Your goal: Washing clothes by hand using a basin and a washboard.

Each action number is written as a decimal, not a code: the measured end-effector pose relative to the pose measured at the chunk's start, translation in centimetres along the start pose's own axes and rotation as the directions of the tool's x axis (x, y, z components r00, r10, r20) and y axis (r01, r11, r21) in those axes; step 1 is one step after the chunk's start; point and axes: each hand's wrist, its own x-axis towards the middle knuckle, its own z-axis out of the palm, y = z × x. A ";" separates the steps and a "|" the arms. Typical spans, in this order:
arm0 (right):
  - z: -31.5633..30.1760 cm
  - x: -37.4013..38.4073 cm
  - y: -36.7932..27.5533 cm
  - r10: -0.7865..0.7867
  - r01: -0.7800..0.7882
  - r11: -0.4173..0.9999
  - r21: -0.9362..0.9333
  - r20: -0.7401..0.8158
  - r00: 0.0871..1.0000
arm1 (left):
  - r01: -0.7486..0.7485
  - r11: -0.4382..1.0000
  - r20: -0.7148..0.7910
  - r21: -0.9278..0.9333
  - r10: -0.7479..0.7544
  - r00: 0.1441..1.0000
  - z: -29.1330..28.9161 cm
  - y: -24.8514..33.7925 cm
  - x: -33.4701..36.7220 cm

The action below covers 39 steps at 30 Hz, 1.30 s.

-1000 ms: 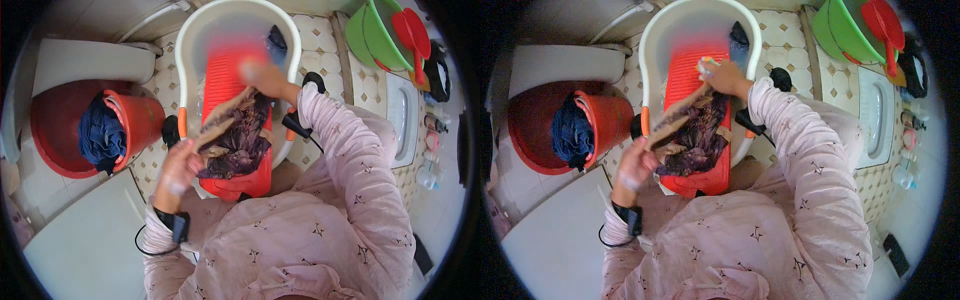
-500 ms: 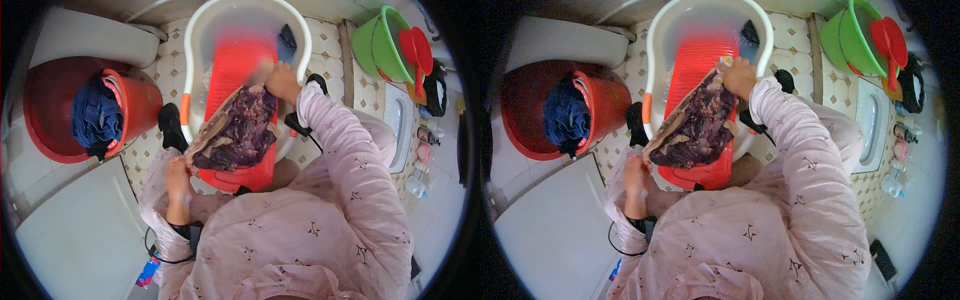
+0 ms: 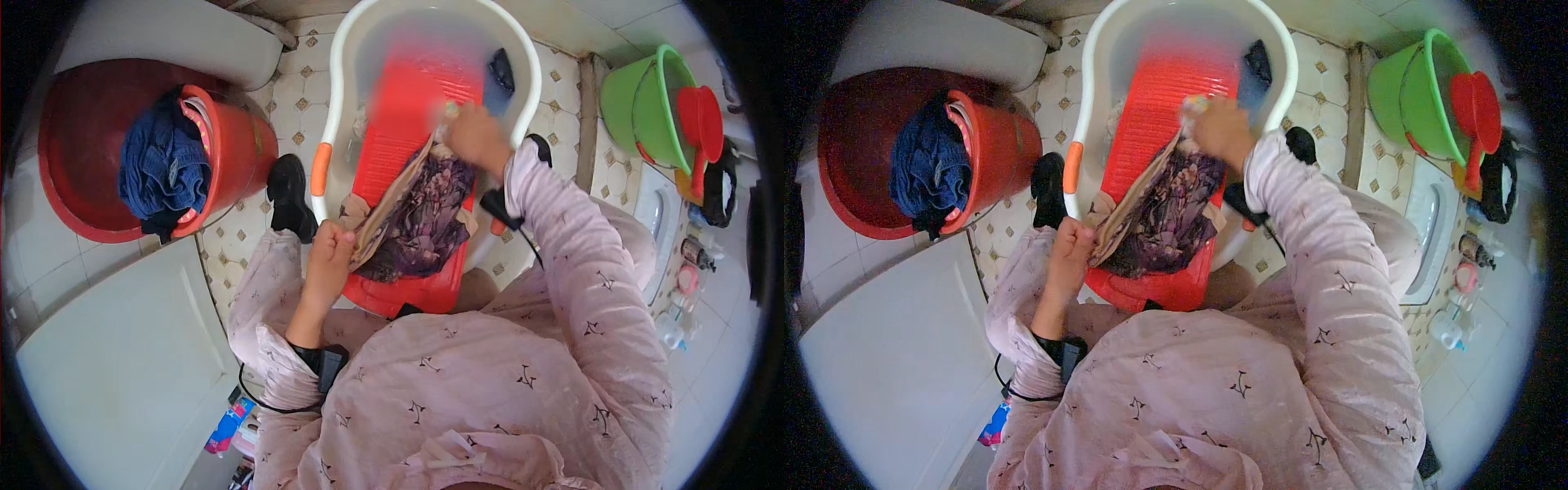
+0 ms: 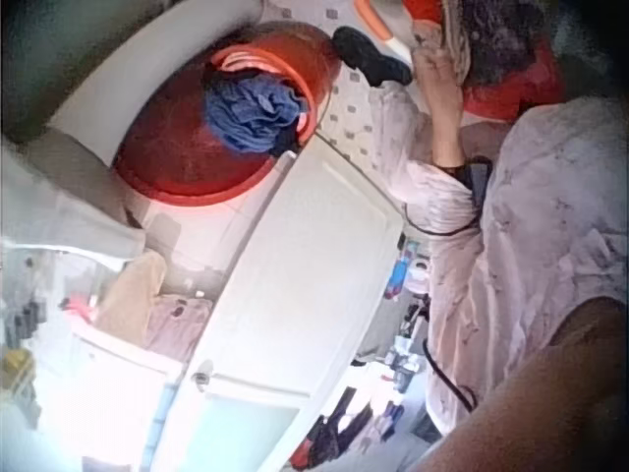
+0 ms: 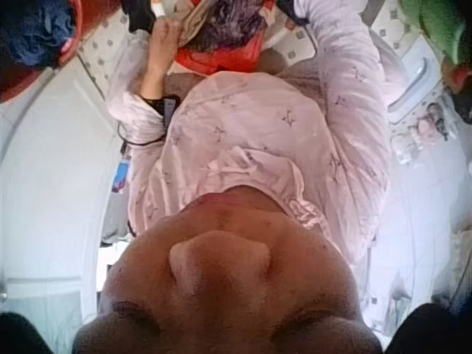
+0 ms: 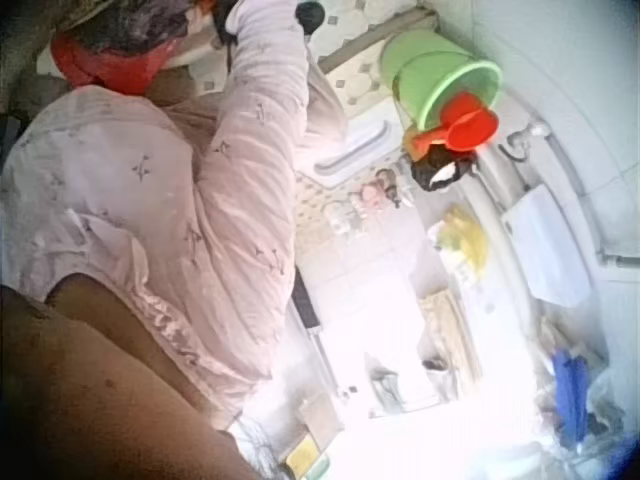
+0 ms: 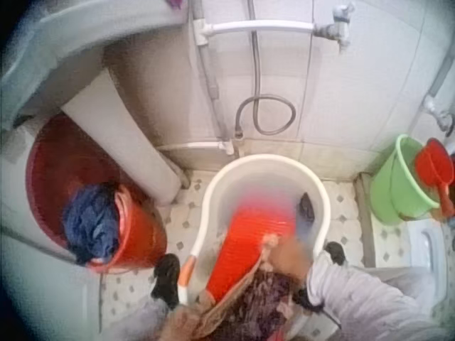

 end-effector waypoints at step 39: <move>-2.4 -14.4 -11.6 -0.549 0.514 0.831 0.213 0.169 0.818 | -0.283 0.901 0.214 -0.329 0.363 0.907 2.4 7.7 4.8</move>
